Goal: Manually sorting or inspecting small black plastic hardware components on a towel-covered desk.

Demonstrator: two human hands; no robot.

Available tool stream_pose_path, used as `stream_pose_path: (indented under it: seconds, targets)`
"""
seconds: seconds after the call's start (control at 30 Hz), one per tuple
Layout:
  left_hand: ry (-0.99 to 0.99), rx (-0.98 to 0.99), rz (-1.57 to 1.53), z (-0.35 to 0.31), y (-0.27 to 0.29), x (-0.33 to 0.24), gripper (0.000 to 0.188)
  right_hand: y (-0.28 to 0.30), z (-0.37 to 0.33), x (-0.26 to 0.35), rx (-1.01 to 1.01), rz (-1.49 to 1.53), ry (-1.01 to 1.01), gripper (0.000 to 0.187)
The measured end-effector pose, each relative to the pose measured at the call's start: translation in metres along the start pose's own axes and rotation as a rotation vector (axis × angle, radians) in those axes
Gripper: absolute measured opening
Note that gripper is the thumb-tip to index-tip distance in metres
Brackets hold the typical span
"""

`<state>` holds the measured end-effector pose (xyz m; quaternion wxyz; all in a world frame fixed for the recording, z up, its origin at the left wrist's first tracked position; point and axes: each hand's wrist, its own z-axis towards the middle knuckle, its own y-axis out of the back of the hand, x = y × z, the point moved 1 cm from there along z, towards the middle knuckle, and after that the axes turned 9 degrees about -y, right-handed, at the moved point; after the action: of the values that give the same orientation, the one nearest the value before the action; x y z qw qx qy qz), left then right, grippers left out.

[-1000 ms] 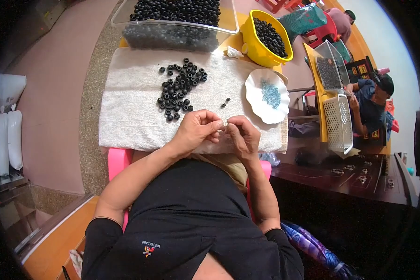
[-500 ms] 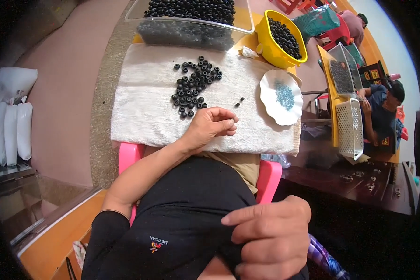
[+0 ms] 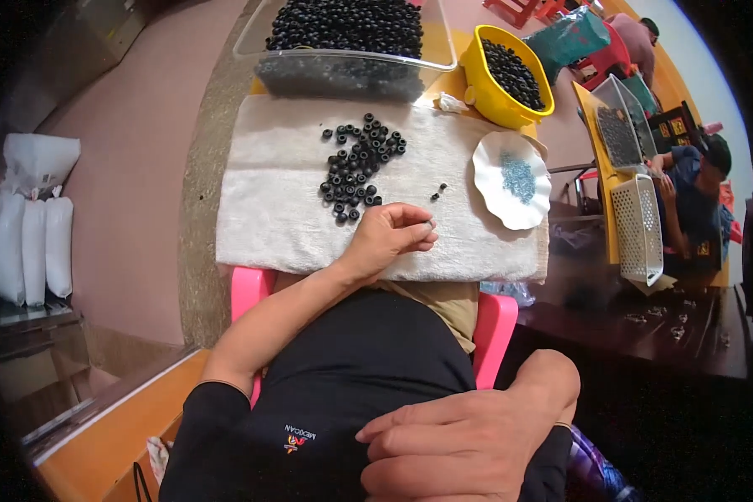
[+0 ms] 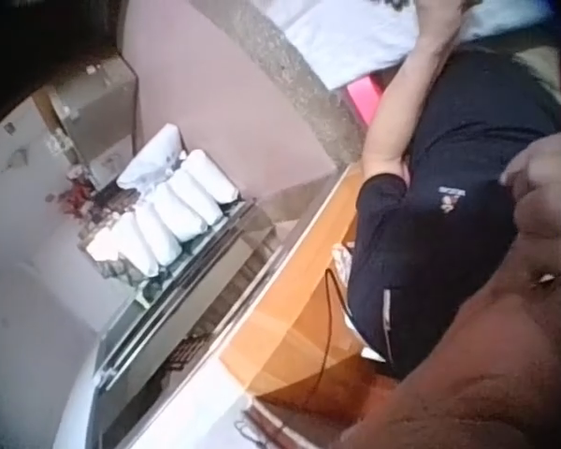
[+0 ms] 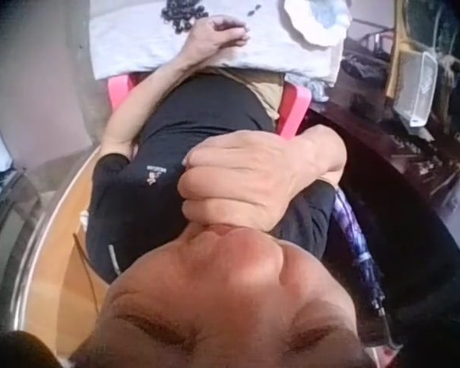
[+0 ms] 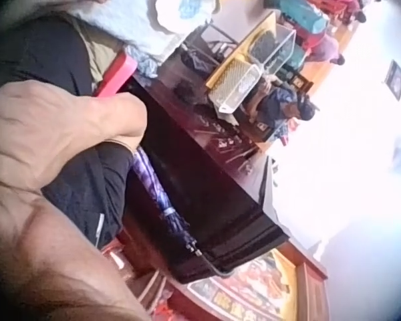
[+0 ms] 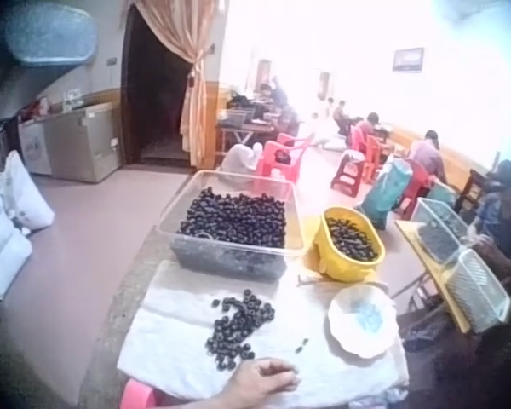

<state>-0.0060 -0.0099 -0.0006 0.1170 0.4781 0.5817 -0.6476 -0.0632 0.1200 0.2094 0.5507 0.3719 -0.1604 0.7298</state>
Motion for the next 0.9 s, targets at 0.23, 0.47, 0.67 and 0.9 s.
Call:
stream_pose_path:
  seconds: [0.23, 0.47, 0.67, 0.9]
  targets:
    - [-0.039, 0.028, 0.028, 0.000, -0.004, 0.004, 0.014, 0.011, 0.010, 0.004, 0.221, 0.050, -0.095, 0.014]
    - [-0.078, 0.000, 0.052, -0.002, -0.004, 0.003, 0.012, 0.010, 0.000, -0.001, 0.148, 0.071, -0.100, 0.014]
    - [-0.116, 0.029, 0.065, 0.000, 0.005, 0.009, 0.014, 0.050, 0.029, 0.001, 0.412, 0.149, -0.140, 0.020]
    - [-0.123, 0.043, 0.081, -0.001, -0.003, 0.005, 0.018, 0.082, -0.027, -0.063, 0.089, -0.679, -0.479, 0.012]
